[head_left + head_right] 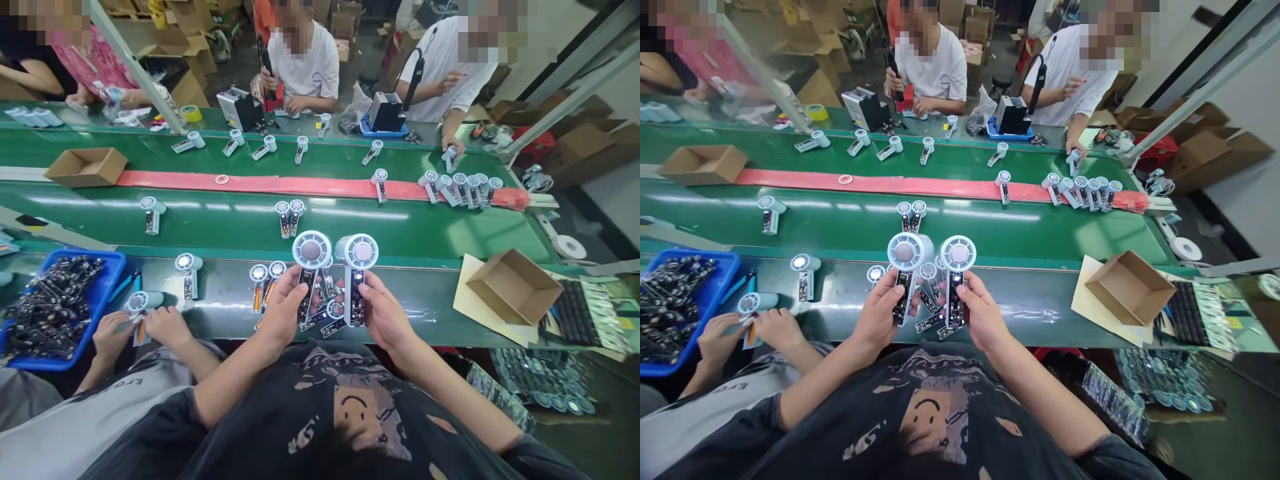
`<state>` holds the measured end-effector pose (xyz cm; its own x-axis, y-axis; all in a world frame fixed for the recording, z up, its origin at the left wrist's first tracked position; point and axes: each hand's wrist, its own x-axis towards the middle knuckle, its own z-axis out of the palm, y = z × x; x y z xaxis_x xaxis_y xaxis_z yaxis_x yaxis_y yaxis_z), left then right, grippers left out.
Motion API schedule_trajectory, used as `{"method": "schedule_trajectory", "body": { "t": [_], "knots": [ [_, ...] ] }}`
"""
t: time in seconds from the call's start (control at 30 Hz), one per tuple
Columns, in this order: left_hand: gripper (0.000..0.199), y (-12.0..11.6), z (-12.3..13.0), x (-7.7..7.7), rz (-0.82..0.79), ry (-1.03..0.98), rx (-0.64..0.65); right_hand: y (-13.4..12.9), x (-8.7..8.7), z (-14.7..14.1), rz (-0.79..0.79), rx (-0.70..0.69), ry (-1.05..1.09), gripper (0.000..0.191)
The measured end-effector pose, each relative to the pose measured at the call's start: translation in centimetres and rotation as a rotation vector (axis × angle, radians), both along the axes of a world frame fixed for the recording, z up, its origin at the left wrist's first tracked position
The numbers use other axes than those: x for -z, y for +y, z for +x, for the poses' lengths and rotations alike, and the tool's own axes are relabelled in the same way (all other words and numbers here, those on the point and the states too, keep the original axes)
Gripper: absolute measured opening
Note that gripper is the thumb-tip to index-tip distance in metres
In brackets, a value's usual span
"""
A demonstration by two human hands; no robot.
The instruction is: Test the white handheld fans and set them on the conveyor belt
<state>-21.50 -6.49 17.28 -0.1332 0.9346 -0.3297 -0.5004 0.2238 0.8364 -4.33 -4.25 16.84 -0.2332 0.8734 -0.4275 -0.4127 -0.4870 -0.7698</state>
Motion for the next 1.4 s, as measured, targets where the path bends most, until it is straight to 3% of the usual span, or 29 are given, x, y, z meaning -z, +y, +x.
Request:
{"method": "schedule_trajectory", "body": {
  "t": [0.3,0.57,0.8,1.07,1.4],
  "knots": [
    [0.045,-0.8,-0.3,-0.2,0.089,-0.044,0.042,-1.5,-1.4,0.0,0.018,-0.006,-0.052,0.056],
    [0.054,-0.2,2.2,-1.1,0.036,-0.009,0.012,-1.1,-1.8,2.6,-0.007,-0.021,-0.075,0.061],
    [0.046,0.5,5.8,-1.1,-0.031,0.005,-0.013,-0.2,-1.0,6.9,0.020,-0.027,-0.047,0.054],
    [0.044,0.9,9.0,-0.5,-0.038,0.024,-0.144,0.9,0.8,11.3,0.010,-0.038,-0.007,0.054],
    [0.043,0.0,11.2,-1.3,-0.026,0.092,-0.121,1.5,0.7,12.5,0.010,-0.094,0.059,0.057]
  ]
}}
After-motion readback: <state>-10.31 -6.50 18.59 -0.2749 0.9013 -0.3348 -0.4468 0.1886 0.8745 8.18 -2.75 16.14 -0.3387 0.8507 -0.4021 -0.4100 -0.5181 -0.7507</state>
